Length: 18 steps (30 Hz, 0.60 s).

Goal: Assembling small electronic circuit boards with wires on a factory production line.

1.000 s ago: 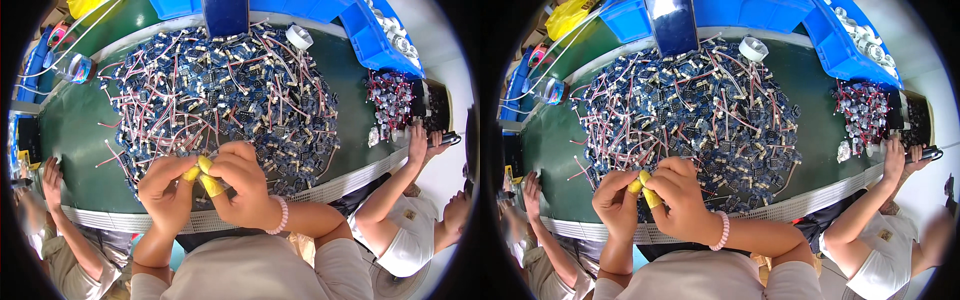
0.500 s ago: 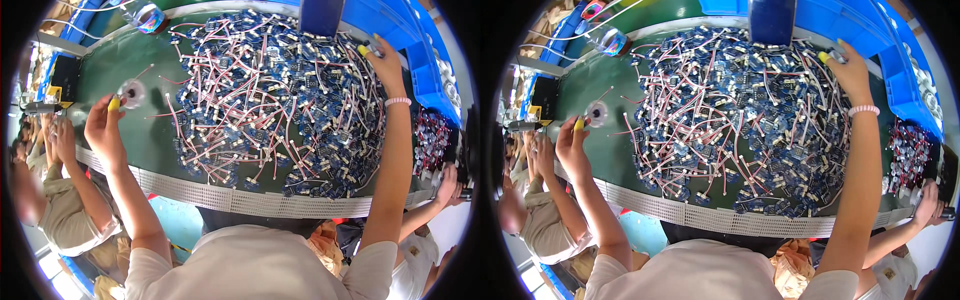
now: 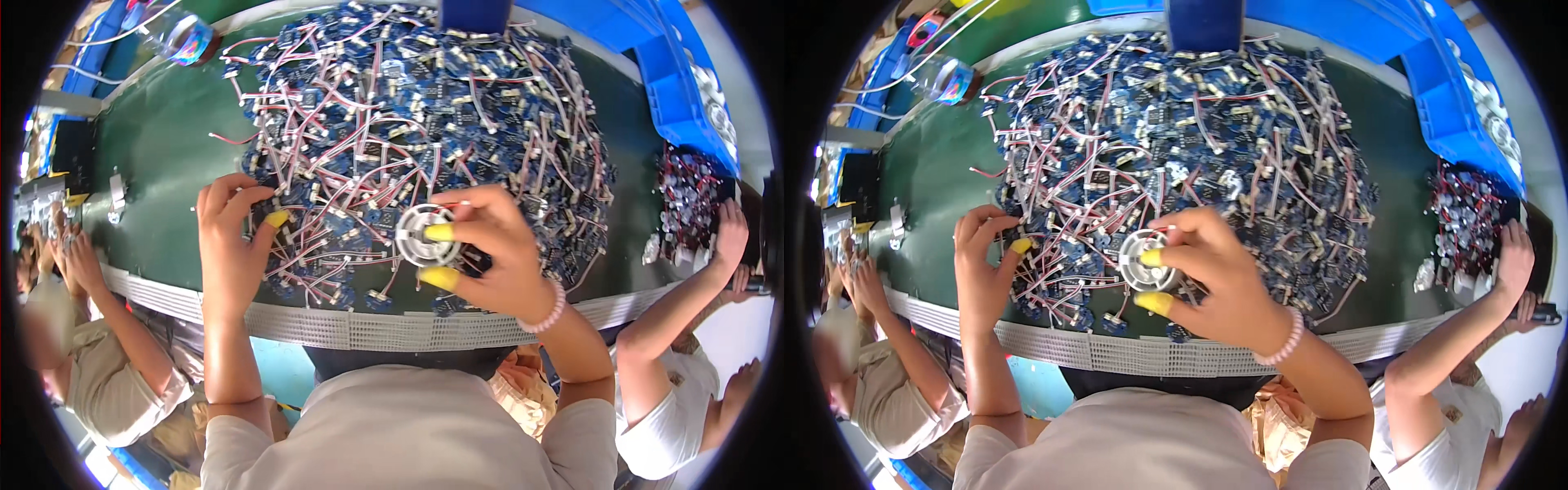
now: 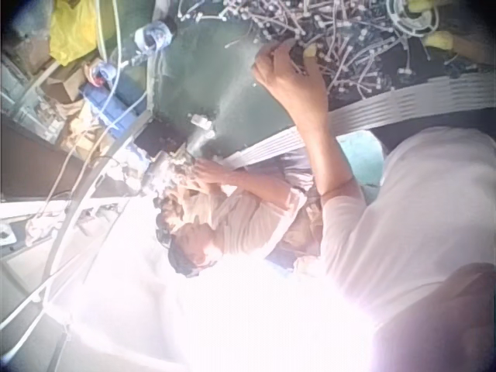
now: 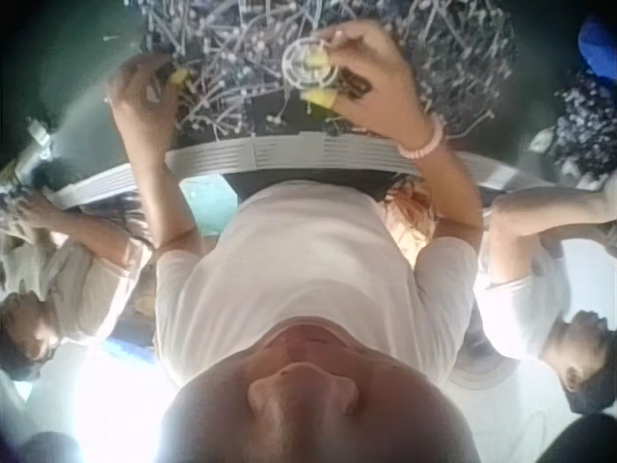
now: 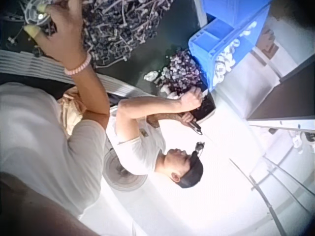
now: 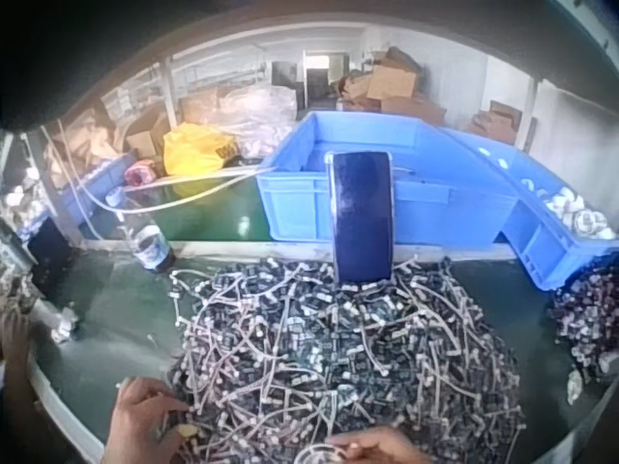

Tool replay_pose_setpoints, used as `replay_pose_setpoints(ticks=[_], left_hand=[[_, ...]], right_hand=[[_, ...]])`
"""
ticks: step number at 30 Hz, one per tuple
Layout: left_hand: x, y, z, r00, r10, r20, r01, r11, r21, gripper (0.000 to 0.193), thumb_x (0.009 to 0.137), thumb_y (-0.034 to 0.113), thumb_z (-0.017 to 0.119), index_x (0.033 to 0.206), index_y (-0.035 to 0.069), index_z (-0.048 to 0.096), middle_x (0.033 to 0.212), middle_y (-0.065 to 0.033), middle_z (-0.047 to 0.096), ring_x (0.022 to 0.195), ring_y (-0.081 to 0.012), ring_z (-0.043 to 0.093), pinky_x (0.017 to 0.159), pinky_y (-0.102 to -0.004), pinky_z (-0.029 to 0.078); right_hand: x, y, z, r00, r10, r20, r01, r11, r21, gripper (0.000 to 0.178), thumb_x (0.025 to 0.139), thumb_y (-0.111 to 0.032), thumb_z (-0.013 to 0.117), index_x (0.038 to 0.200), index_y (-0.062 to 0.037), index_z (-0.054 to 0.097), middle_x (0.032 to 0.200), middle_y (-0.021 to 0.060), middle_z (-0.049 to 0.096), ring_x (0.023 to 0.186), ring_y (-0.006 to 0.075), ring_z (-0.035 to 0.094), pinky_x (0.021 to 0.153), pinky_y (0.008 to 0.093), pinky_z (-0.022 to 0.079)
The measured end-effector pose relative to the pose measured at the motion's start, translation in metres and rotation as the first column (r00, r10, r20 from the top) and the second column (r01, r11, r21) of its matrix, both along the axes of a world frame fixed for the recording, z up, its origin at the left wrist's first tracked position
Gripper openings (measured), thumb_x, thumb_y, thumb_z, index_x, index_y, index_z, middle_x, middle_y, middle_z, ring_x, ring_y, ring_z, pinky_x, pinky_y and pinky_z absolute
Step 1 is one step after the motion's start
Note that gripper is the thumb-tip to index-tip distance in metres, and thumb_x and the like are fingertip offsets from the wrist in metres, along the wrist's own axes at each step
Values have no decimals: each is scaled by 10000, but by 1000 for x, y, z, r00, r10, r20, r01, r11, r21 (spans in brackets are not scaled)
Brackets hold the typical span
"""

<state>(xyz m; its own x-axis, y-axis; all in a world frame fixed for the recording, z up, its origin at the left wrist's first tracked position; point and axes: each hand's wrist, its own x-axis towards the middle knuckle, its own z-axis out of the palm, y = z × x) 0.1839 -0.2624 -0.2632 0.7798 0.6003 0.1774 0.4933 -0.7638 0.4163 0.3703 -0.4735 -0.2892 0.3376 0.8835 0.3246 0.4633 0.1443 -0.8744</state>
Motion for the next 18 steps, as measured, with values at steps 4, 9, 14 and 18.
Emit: replay_pose_setpoints(ticks=[4,9,14,18], left_hand=[[4,-2,2,981,30,191,-15,997,-81,242,613,-80,669,826,3,589,817,-68,608,783,-228,563,723,-308,448],[14,-37,7,833,91,546,255,812,-525,219,765,-145,554,954,-36,561,935,-89,536,849,-172,613,692,-237,512],[39,-58,-4,826,57,561,387,666,-638,217,778,-153,547,971,-55,557,982,-103,499,889,-192,607,759,-262,543],[42,-65,-5,821,97,562,400,605,-689,239,794,-160,525,1009,-57,543,1002,-101,490,928,-202,598,794,-289,538]], right_hand=[[-2,-3,-2,999,-38,-11,38,999,6,300,710,30,684,998,4,605,1098,140,549,961,250,597,795,311,505],[-19,0,-2,888,-293,-354,292,955,-60,284,794,-12,635,1075,-16,596,972,111,651,919,182,625,751,273,495],[-23,11,-10,791,-472,-388,497,867,-41,385,779,-5,660,1133,50,520,923,86,671,856,123,628,768,249,479],[-20,9,4,814,-499,-298,493,864,-102,378,789,48,632,1144,56,504,938,131,663,836,144,631,754,244,497]])
